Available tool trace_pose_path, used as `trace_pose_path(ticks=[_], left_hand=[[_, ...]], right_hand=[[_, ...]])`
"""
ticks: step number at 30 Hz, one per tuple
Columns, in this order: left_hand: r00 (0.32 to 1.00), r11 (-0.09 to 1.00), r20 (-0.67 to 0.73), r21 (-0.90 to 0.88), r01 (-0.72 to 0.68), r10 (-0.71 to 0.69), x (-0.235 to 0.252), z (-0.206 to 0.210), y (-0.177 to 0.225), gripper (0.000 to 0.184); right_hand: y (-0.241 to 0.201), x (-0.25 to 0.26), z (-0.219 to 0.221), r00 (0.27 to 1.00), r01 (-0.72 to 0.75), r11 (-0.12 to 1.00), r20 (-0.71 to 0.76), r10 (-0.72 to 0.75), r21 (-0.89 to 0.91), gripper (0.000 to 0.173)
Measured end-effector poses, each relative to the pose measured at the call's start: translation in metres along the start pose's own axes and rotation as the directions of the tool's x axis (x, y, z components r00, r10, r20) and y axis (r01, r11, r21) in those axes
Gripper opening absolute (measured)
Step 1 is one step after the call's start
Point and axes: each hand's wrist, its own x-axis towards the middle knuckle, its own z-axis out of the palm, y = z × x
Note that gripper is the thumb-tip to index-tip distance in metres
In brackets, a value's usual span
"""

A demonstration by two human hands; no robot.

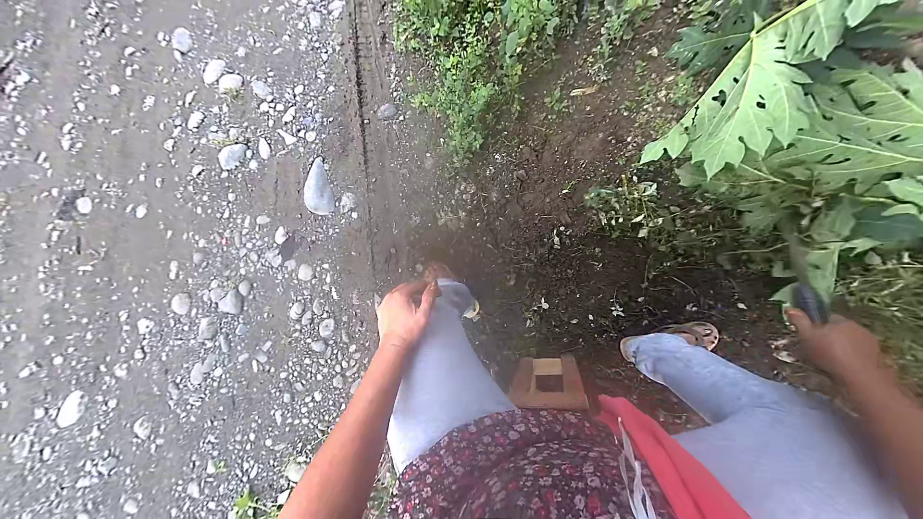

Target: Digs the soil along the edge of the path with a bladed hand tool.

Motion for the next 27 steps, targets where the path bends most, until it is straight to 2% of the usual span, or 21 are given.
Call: trace_pose_path(ticks=[3,5,7,9,11,14,16,19,22,23,25,26,27], left_hand=[[1.000,1.000,-0.009,-0.012,-0.006,0.006,0.000,0.000,-0.002,0.047],[1.000,1.000,-0.012,-0.010,-0.009,0.009,0.000,0.000,-0.004,0.048],[1.000,1.000,-0.021,-0.014,-0.008,0.008,-0.001,0.002,-0.006,0.048],[1.000,1.000,-0.023,-0.022,0.003,-0.003,-0.001,0.002,-0.006,0.047],[1.000,1.000,-0.016,-0.022,0.014,-0.014,-0.005,0.001,-0.009,0.047],[1.000,1.000,-0.028,-0.020,0.014,-0.014,-0.008,0.000,-0.018,0.051],[0.998,1.000,-0.066,-0.024,-0.006,0.005,-0.009,0.001,-0.027,0.053],[0.995,0.999,-0.102,-0.029,-0.020,0.017,-0.013,0.002,-0.036,0.054],[0.993,0.998,-0.115,-0.051,-0.031,0.025,-0.013,0.003,-0.038,0.054],[0.993,0.998,-0.115,-0.054,-0.029,0.022,-0.013,0.003,-0.037,0.054],[0.991,0.998,-0.131,-0.054,-0.027,0.020,-0.014,0.004,-0.037,0.054],[0.991,0.998,-0.136,-0.051,-0.025,0.018,-0.015,0.004,-0.038,0.055],[0.990,0.999,-0.138,-0.049,-0.022,0.015,-0.015,0.004,-0.039,0.055]], right_hand=[[-0.040,-0.050,0.030,0.941,0.287,0.956,0.204,-0.269,-0.066,0.058],[-0.072,-0.076,0.069,0.834,0.445,0.894,0.389,-0.391,-0.056,0.054],[-0.102,-0.090,0.115,0.688,0.548,0.836,0.568,-0.451,-0.001,0.056],[-0.129,-0.097,0.158,0.572,0.545,0.832,0.678,-0.461,0.105,0.055],[-0.144,-0.098,0.193,0.518,0.395,0.892,0.749,-0.414,0.219,0.052],[-0.136,-0.064,0.214,0.538,0.115,0.942,0.778,-0.325,0.314,0.046],[-0.129,-0.038,0.204,0.585,0.059,0.941,0.753,-0.302,0.332,0.044],[-0.125,-0.031,0.189,0.648,-0.079,0.905,0.712,-0.272,0.418,0.039],[-0.122,-0.017,0.183,0.618,-0.201,0.883,0.754,-0.222,0.424,0.040],[-0.123,-0.011,0.184,0.629,-0.176,0.918,0.758,-0.172,0.355,0.043],[-0.132,-0.002,0.187,0.739,0.006,0.986,0.664,-0.116,0.166,0.050],[-0.134,0.004,0.187,0.791,0.147,0.987,0.592,-0.157,0.065,0.058],[-0.140,0.009,0.184,0.808,0.257,0.966,0.550,-0.211,-0.007,0.066]])
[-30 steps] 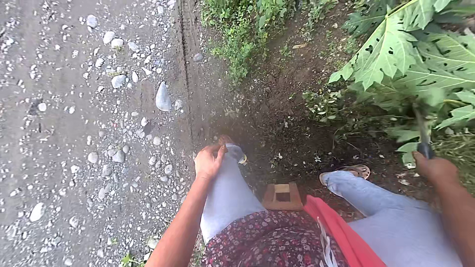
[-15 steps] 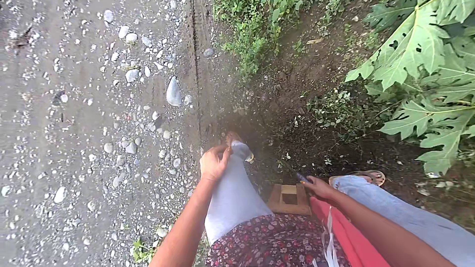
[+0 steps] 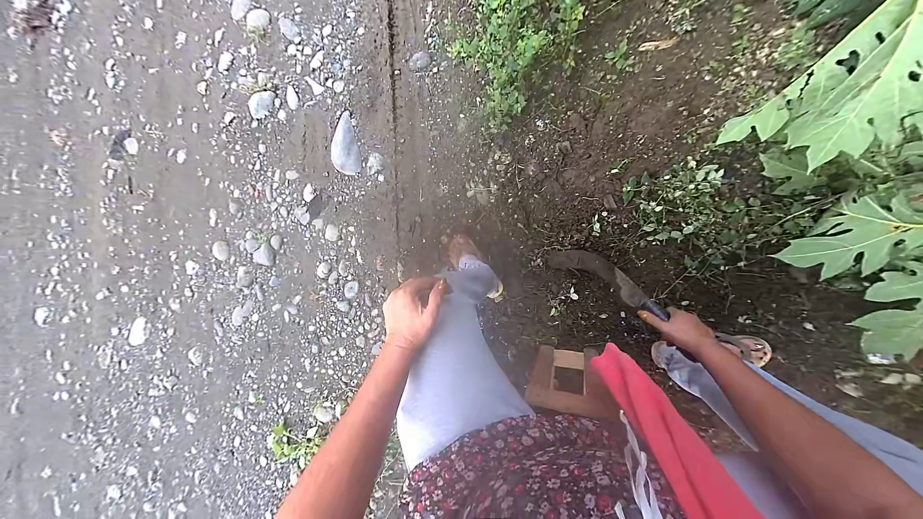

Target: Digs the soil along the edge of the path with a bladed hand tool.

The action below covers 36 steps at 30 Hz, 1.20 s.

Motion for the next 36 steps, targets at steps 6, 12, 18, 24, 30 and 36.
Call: trace_pose_path(ticks=[6,12,18,24,30,36], left_hand=[[0.999,0.999,0.046,0.019,0.027,-0.027,-0.001,-0.002,0.002,0.053],[0.997,0.999,0.065,0.034,0.037,-0.039,0.004,-0.001,0.007,0.050],[0.997,0.999,0.075,0.039,0.013,-0.016,0.004,-0.001,0.008,0.051],[0.997,0.998,0.079,0.055,0.022,-0.026,0.005,-0.001,0.012,0.052],[0.994,0.998,0.102,0.061,0.025,-0.031,0.007,-0.001,0.012,0.053],[0.998,0.999,0.069,0.047,-0.007,0.004,0.009,0.002,0.014,0.053]], right_hand=[[-0.061,0.006,0.018,0.988,0.139,0.951,-0.100,-0.115,0.278,0.049],[-0.025,0.018,0.050,0.995,0.053,0.917,0.096,-0.016,-0.395,0.043],[0.014,0.007,0.014,0.988,0.147,0.791,0.133,-0.084,-0.594,0.041],[-0.029,0.006,0.052,0.992,0.077,0.993,-0.110,-0.067,0.087,0.048],[-0.007,0.012,0.046,0.999,0.029,0.881,-0.007,-0.037,-0.472,0.043],[-0.044,0.001,0.018,0.996,0.051,0.937,-0.054,-0.075,-0.347,0.050]])
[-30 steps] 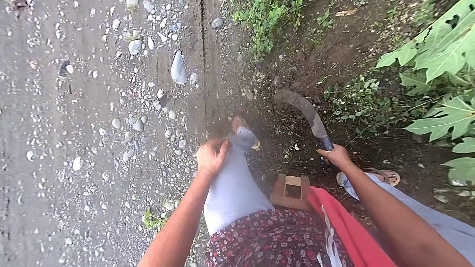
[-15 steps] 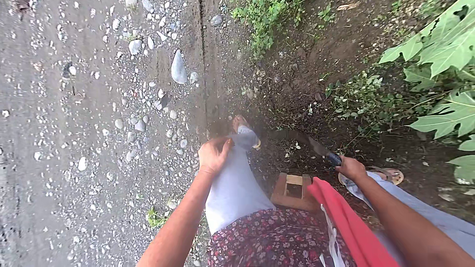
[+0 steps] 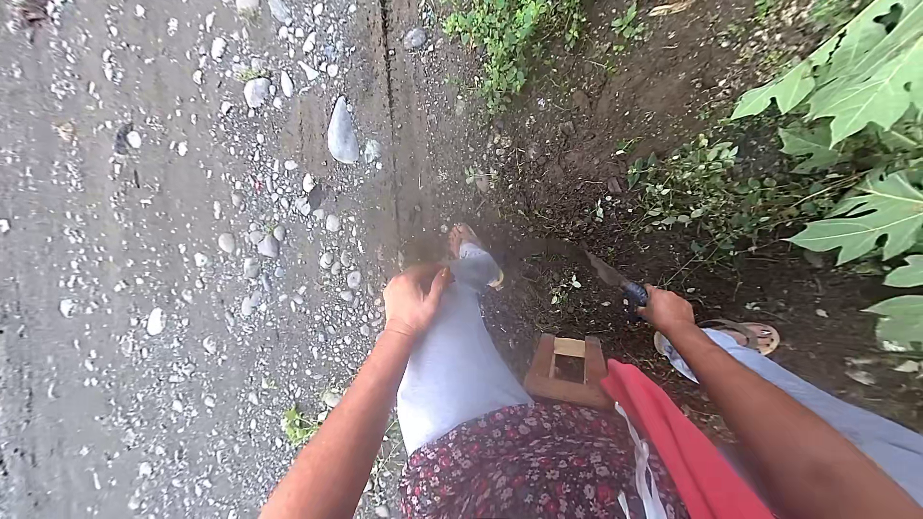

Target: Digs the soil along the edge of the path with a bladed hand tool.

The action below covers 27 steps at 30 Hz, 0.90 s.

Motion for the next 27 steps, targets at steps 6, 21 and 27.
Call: trace_pose_path(ticks=[6,21,27], left_hand=[[1.000,1.000,0.003,0.006,0.011,-0.011,0.000,-0.001,0.004,0.052],[1.000,1.000,0.006,-0.024,-0.001,0.001,-0.001,-0.002,0.000,0.051],[1.000,1.000,0.011,-0.013,-0.008,0.008,0.000,-0.003,-0.001,0.052]], right_hand=[[-0.023,0.003,0.055,0.996,-0.081,0.935,0.004,0.084,0.345,0.050],[-0.034,0.004,0.053,0.993,-0.111,0.879,0.016,0.117,0.463,0.049],[0.019,0.007,0.049,0.984,-0.013,0.994,0.175,0.032,-0.108,0.047]])
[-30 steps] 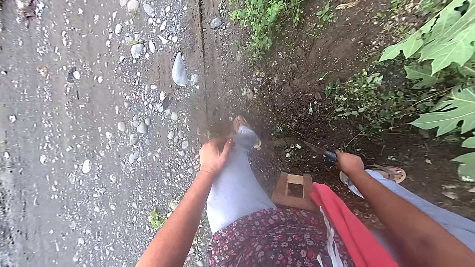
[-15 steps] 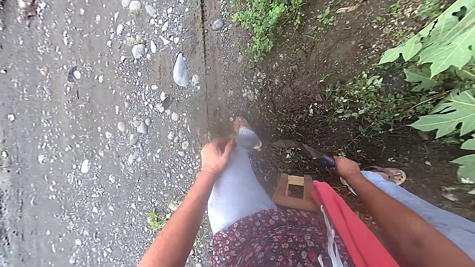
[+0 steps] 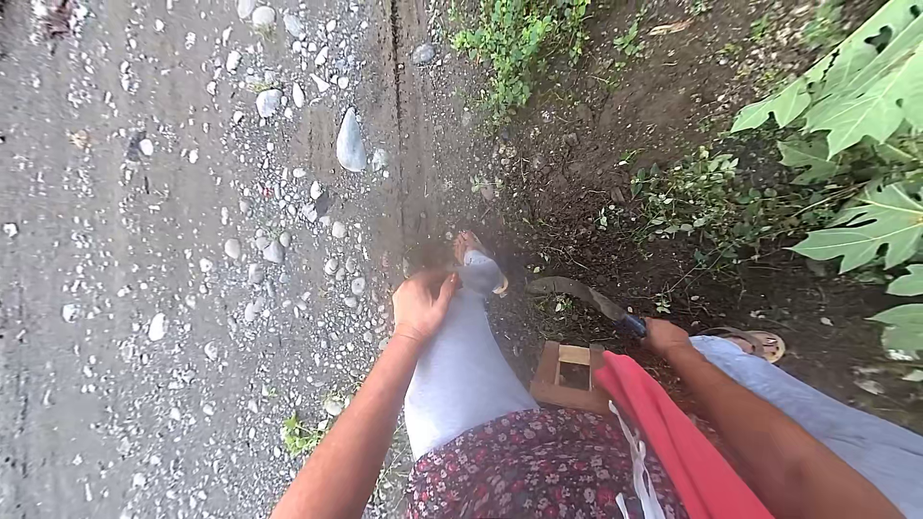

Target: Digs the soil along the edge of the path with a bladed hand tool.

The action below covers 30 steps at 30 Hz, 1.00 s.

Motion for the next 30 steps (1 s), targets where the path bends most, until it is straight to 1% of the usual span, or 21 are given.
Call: trace_pose_path(ticks=[1,3,5,6,8,9,10,11,12,13,14,15,16,17,19,20,22,23,24,27,30], left_hand=[[1.000,1.000,0.008,0.001,0.001,-0.001,-0.001,0.000,0.000,0.052],[1.000,1.000,0.025,-0.007,0.010,-0.010,-0.001,-0.001,0.001,0.052],[0.999,1.000,0.029,-0.016,0.025,-0.024,-0.001,0.000,0.003,0.051],[0.999,0.999,0.027,-0.018,0.029,-0.029,-0.001,0.000,0.003,0.050],[0.999,0.999,0.022,-0.017,0.032,-0.032,-0.001,0.000,0.004,0.050],[0.999,0.999,0.025,-0.018,0.033,-0.032,-0.001,0.001,0.004,0.050],[0.999,0.999,0.027,-0.016,0.031,-0.031,-0.001,0.001,0.004,0.051],[0.999,0.999,0.027,-0.015,0.029,-0.029,-0.001,0.002,0.004,0.051],[0.999,0.999,0.030,-0.016,0.031,-0.031,0.000,0.002,0.005,0.051],[0.999,0.999,0.032,-0.020,0.035,-0.034,0.000,0.002,0.005,0.051],[0.999,0.999,0.035,-0.020,0.036,-0.036,0.000,0.002,0.006,0.050],[0.999,0.999,0.035,-0.018,0.035,-0.034,0.000,0.002,0.005,0.050],[0.999,0.999,0.041,-0.019,0.035,-0.034,0.000,0.001,0.005,0.050],[0.998,0.999,0.046,-0.018,0.033,-0.033,0.000,0.000,0.004,0.050],[0.999,0.999,0.039,-0.016,0.029,-0.028,0.000,0.002,0.004,0.052],[0.999,1.000,0.026,-0.015,0.022,-0.022,0.000,0.003,0.004,0.053],[1.000,1.000,0.010,-0.012,0.011,-0.010,0.002,0.004,0.005,0.054],[1.000,1.000,0.011,-0.012,0.008,-0.008,0.003,0.004,0.005,0.053],[1.000,1.000,0.013,-0.008,0.007,-0.007,0.004,0.004,0.005,0.053],[0.999,1.000,0.034,0.005,0.006,-0.006,0.006,0.005,0.007,0.054],[0.999,1.000,0.039,0.015,0.023,-0.023,0.007,0.004,0.012,0.053]], right_hand=[[0.007,-0.002,-0.010,1.000,0.008,1.000,-0.018,-0.008,0.003,0.047],[0.016,-0.007,-0.028,0.998,-0.006,0.996,-0.060,0.011,0.092,0.047],[0.013,-0.009,-0.036,0.993,-0.009,0.959,-0.113,0.043,0.282,0.047],[0.004,-0.008,-0.036,0.989,0.007,0.914,-0.139,0.054,0.406,0.049],[-0.022,-0.005,-0.025,0.981,0.058,0.771,-0.178,0.073,0.635,0.050],[-0.033,-0.003,-0.014,0.981,0.069,0.719,-0.177,0.077,0.691,0.050],[-0.040,-0.002,-0.003,0.984,0.057,0.725,-0.161,0.075,0.686,0.050],[-0.042,-0.003,0.006,0.989,0.029,0.787,-0.130,0.065,0.616,0.050],[-0.038,-0.005,0.012,0.996,-0.002,0.880,-0.081,0.047,0.476,0.050],[-0.030,-0.006,0.015,0.999,-0.022,0.957,-0.025,0.030,0.289,0.049],[-0.019,-0.008,0.017,1.000,-0.024,0.992,0.022,0.022,0.126,0.047],[-0.007,-0.010,0.019,0.999,-0.020,0.999,0.041,0.019,0.029,0.045],[0.002,-0.014,0.019,0.999,-0.018,1.000,0.031,0.019,-0.023,0.044],[0.010,-0.020,0.017,1.000,-0.020,0.999,0.014,0.020,-0.041,0.046],[0.020,-0.034,0.009,1.000,0.003,1.000,0.000,-0.003,0.004,0.054],[0.024,-0.042,0.004,0.999,0.050,0.998,0.012,-0.051,0.047,0.058],[0.023,-0.058,-0.009,0.978,0.197,0.973,0.052,-0.204,0.117,0.062],[0.018,-0.069,-0.015,0.959,0.269,0.957,0.062,-0.277,0.108,0.062],[0.011,-0.078,-0.021,0.939,0.331,0.941,0.073,-0.335,0.062,0.062],[-0.007,-0.093,-0.021,0.879,0.466,0.881,0.149,-0.452,-0.076,0.055],[-0.032,-0.094,0.001,0.849,0.510,0.852,0.226,-0.477,-0.119,0.038]])
